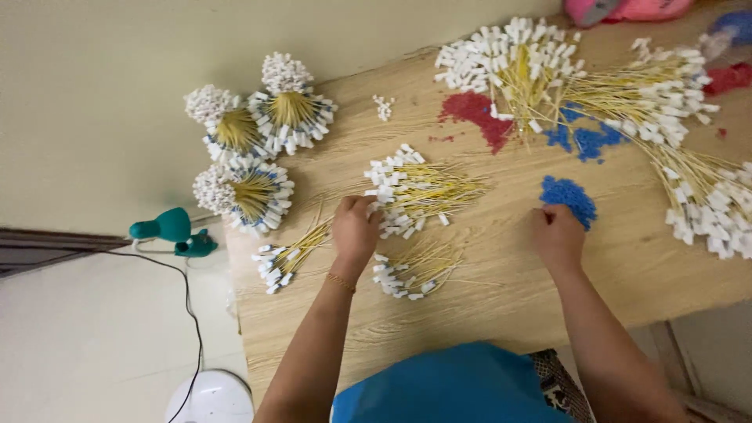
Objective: Assembling small white plastic tips onto yellow wire stalks at a factory workbench.
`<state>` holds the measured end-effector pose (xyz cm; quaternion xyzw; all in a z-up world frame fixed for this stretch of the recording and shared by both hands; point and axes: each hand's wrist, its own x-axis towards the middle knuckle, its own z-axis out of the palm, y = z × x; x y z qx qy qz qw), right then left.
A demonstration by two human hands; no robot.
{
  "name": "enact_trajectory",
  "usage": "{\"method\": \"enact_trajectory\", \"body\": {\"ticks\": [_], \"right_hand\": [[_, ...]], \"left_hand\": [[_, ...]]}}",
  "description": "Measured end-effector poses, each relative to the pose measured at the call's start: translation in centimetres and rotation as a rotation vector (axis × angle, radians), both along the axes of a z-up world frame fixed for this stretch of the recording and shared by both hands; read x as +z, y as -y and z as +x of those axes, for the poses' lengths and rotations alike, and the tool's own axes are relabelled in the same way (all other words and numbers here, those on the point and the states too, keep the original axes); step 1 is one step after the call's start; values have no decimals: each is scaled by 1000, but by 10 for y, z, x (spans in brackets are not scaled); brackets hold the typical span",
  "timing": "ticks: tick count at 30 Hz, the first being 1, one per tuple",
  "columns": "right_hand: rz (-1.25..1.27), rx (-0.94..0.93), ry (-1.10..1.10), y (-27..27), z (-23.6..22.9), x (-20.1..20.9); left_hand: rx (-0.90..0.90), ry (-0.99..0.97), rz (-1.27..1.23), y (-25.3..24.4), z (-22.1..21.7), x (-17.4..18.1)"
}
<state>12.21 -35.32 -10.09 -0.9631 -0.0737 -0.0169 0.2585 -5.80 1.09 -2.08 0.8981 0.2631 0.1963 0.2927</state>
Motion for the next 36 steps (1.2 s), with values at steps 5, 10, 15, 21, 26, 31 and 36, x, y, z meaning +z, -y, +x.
{"method": "enact_trajectory", "body": {"ticks": [5,10,15,21,26,31,36], "right_hand": [[461,-45,-273,-30,-33,62],[888,-78,-503,-48,-50,82],[1116,33,-630,-77,-64,127],[1158,219,-640,-110,-85,153],[1055,425,-514,-137,-113,191],[897,557,-310,-154,-131,229],[730,602,-64,-148,-135,245]], "left_hand": [[-10,-88,-39,-2,3,0],[3,-99,-145,-3,0,-12],[-49,-96,-176,-13,-8,-26],[-30,-74,-332,-5,-12,15],[-59,201,-1175,33,-19,64],[-139,250,-1304,73,-32,112],[-218,289,-1110,94,-45,135]]}}
